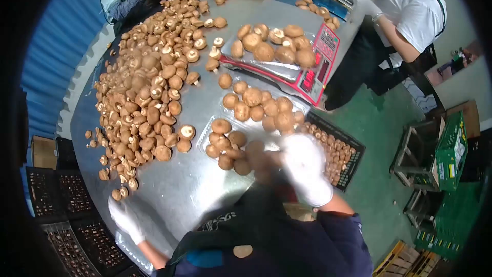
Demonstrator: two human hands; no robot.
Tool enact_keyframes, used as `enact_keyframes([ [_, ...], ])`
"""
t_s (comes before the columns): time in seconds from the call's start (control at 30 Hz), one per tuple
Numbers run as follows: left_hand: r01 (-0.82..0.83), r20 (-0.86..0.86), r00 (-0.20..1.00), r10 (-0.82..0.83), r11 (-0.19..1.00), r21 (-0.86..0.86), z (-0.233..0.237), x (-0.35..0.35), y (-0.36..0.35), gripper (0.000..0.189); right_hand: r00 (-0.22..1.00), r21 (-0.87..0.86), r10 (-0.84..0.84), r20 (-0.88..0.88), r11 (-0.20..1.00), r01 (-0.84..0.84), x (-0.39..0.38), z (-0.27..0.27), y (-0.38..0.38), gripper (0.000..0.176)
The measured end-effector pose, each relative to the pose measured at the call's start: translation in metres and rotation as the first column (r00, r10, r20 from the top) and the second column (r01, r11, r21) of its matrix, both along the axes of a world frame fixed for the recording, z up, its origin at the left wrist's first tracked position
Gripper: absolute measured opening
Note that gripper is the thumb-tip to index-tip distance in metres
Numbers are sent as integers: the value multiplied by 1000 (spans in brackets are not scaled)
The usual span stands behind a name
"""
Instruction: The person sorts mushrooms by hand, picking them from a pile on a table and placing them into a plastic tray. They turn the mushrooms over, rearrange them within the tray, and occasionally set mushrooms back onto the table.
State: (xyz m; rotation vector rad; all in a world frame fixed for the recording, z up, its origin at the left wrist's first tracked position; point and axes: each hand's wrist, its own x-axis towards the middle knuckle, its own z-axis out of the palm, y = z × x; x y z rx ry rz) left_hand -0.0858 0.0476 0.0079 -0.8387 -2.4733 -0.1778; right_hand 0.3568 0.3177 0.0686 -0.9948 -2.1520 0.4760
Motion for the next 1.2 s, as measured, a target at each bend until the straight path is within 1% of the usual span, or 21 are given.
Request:
enact_keyframes([
  [0.03,-177,26,983,181,977,-117,-15,-10,-65,43,955,-241,102,-279,955,-173,-14,-14,-17,20],
  [0.07,-301,98,945,313,946,-121,-27,-9,-111,39,946,-81,167,-279,977,-196,-37,-29,-31,22],
  [0.13,-507,283,751,597,795,-333,-37,13,-164,37,870,-162,367,-329,886,-435,-75,-52,-55,17],
  [0.27,-570,334,755,564,817,-91,-67,3,-203,38,779,82,622,-86,783,-616,-134,-61,-69,16],
  [0.33,-727,367,645,670,686,26,-68,-8,-203,37,719,206,695,-23,707,-677,-145,-60,-70,17],
  [0.4,-564,354,820,449,741,365,-80,-15,-221,35,680,283,733,24,647,-708,-156,-68,-78,16],
  [0.47,-516,406,805,432,848,120,-60,-5,-221,32,626,307,779,33,588,-748,-159,-87,-92,13],
  [0.57,-500,304,847,436,848,178,-62,5,-217,28,590,38,807,1,589,-807,-159,-99,-126,14],
  [0.63,-497,225,859,460,855,149,-62,6,-217,26,622,-174,761,184,648,-742,-155,-88,-138,14],
  [0.67,-631,364,737,569,772,72,-52,4,-210,27,602,-178,777,183,628,-757,-154,-94,-141,14],
  [0.73,-630,428,736,525,762,151,-32,18,-197,26,665,-296,740,106,661,-689,-151,-114,-146,14],
  [0.77,-638,433,728,531,757,144,-21,28,-185,26,710,-183,695,111,716,-673,-149,-121,-144,14],
  [0.8,-426,297,893,338,848,315,-10,40,-169,25,761,-199,637,121,767,-610,-149,-118,-139,14],
  [0.83,-167,119,985,126,877,451,-4,52,-155,23,710,-224,594,378,803,-552,-154,-102,-129,14],
  [0.87,-98,218,976,-18,854,511,-4,65,-141,23,827,-116,538,162,843,-526,-150,-117,-114,13],
  [0.9,198,51,971,-235,901,385,-2,74,-121,27,847,-45,532,4,846,-532,-155,-117,-98,11],
  [0.93,310,129,929,-346,921,235,-5,89,-108,29,907,-54,421,-16,905,-422,-165,-105,-86,13],
  [1.0,516,341,756,-559,829,215,-29,115,-78,23,921,55,267,284,954,-293,-180,-75,-56,16],
  [1.03,565,684,604,-409,825,-5,-35,121,-64,22,941,88,237,241,960,-264,-190,-88,-31,17],
  [1.13,741,578,380,-722,612,278,-41,112,-43,32,901,172,230,367,935,-309,-228,-91,21,29],
  [1.2,715,548,349,-760,594,368,-16,93,-12,34,758,230,204,620,876,-424,-250,-117,52,41],
])
